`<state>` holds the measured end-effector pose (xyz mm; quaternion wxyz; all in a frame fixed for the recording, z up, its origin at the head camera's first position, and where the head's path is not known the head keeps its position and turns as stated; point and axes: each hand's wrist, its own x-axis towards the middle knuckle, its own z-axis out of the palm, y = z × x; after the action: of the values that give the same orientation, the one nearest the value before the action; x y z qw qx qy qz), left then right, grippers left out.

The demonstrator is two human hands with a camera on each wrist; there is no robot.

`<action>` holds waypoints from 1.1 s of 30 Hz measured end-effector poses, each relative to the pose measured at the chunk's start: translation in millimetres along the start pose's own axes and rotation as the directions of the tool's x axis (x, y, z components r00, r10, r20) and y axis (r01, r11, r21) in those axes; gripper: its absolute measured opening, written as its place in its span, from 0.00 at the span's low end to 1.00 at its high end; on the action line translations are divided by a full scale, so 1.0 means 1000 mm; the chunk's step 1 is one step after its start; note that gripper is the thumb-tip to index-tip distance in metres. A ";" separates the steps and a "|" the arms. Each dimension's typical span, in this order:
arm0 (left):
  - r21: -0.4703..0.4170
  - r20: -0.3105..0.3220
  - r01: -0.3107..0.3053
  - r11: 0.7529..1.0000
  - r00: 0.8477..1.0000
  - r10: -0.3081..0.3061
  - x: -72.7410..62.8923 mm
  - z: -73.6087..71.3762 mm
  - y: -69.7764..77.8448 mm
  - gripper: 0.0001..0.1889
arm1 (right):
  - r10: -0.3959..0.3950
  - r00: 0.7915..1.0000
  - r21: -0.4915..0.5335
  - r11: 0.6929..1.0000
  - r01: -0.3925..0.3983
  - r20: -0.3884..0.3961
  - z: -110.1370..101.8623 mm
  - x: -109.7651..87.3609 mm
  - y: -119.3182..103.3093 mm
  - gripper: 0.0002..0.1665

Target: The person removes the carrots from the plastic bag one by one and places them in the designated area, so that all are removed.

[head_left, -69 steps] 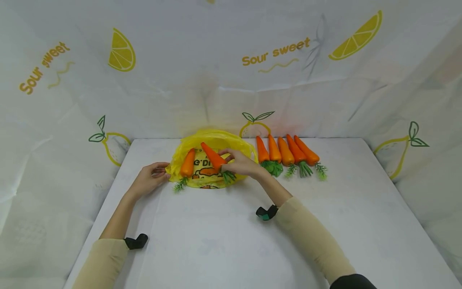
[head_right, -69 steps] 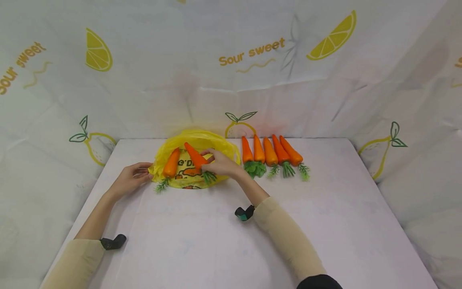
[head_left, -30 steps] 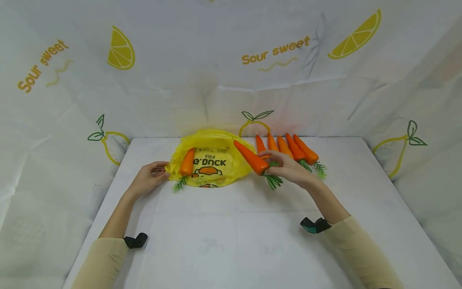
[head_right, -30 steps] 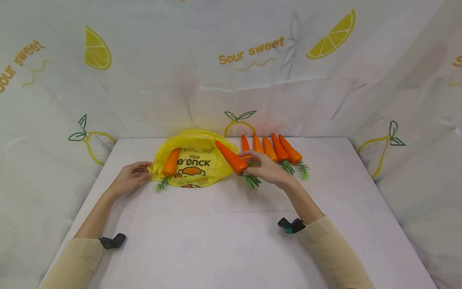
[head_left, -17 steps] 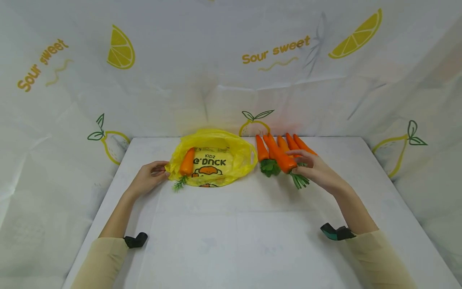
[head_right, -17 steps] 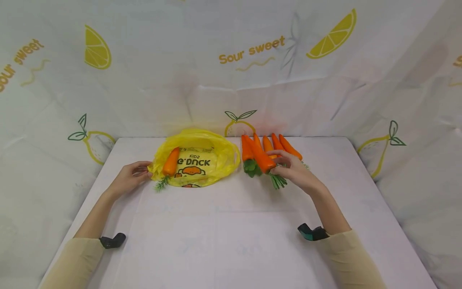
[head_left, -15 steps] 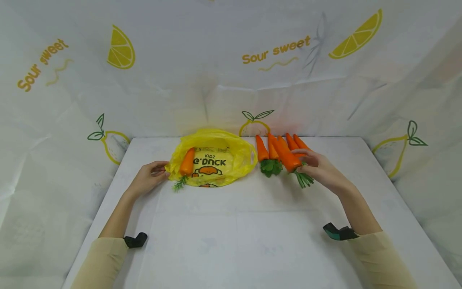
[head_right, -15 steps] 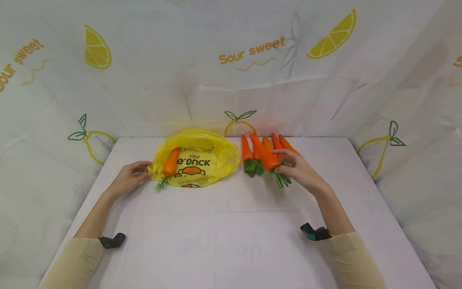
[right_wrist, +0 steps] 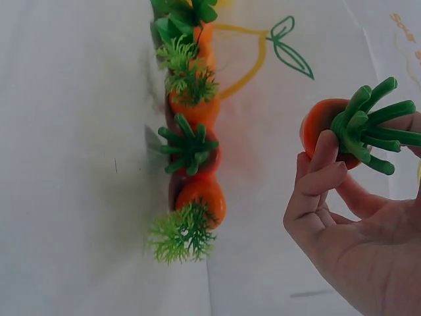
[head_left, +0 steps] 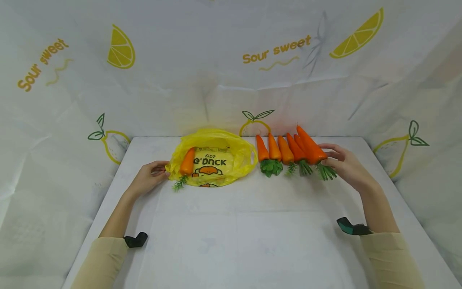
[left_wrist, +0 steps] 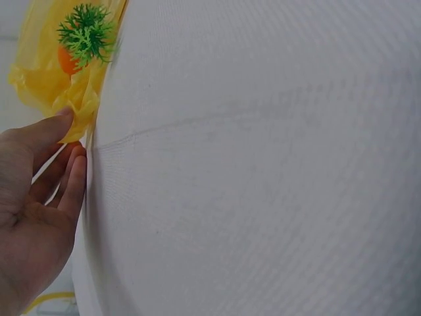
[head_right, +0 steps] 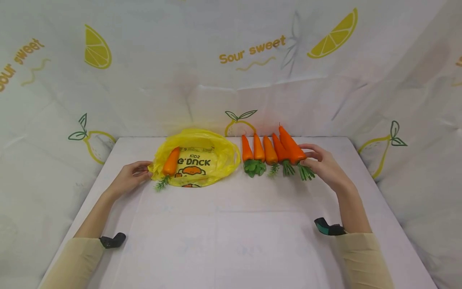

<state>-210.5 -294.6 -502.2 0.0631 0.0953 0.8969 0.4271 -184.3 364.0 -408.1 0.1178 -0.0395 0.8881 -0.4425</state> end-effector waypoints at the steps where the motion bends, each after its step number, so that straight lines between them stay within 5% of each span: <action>1: -0.001 0.000 0.000 1.000 1.000 0.000 0.000 0.000 0.000 0.27 | 0.008 1.000 0.000 1.000 -0.008 -0.005 -0.002 0.001 0.004 0.33; 13: -0.005 0.002 0.014 1.000 1.000 -0.014 0.000 0.000 0.002 0.28 | 0.059 0.996 0.050 0.997 -0.055 -0.066 -0.026 0.015 0.037 0.34; 27: -0.008 -0.001 -0.005 1.000 1.000 0.005 0.001 0.001 0.006 0.28 | 0.164 0.984 0.148 0.977 -0.151 -0.075 -0.031 0.036 0.068 0.37; 33: -0.011 0.001 0.006 1.000 1.000 -0.006 -0.001 0.001 0.005 0.28 | 0.173 0.981 0.083 0.983 -0.166 -0.085 -0.028 0.044 0.073 0.39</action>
<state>-208.9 -291.5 -499.1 0.0655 0.0923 0.8949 0.4316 -230.8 421.9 -457.3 0.1154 0.0613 0.8753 -0.4656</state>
